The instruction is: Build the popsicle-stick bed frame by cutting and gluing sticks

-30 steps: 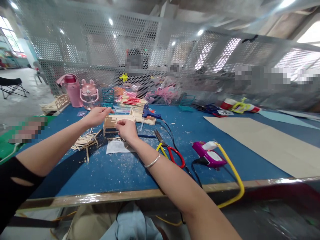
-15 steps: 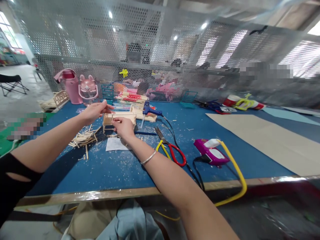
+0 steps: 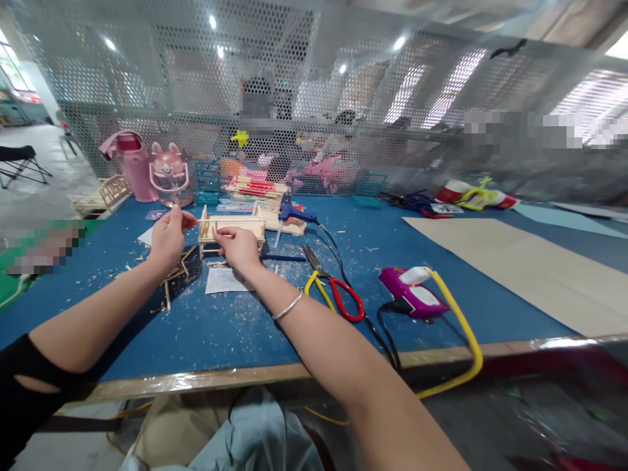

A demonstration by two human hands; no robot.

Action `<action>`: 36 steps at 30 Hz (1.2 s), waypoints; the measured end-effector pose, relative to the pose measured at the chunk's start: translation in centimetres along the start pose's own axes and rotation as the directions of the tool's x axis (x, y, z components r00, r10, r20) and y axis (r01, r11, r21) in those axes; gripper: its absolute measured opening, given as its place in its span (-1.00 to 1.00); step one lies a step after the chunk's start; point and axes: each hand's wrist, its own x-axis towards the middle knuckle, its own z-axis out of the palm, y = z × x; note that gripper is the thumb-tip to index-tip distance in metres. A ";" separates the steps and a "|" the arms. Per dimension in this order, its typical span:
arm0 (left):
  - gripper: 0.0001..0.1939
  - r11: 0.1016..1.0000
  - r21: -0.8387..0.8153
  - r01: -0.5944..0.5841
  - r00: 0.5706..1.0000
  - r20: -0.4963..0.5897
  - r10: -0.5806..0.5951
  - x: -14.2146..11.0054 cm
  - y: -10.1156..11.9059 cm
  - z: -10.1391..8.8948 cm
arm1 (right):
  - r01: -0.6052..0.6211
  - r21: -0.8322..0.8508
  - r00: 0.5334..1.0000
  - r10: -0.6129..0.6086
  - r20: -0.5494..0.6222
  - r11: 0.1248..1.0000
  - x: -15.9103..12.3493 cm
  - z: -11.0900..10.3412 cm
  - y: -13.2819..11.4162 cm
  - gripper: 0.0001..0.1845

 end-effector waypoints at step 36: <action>-0.87 0.963 0.221 -0.157 0.979 -0.092 0.181 -1.7 0.7 -0.5 | -0.046 0.115 0.999 0.045 0.011 0.992 -0.2 0.3 -0.1 -0.95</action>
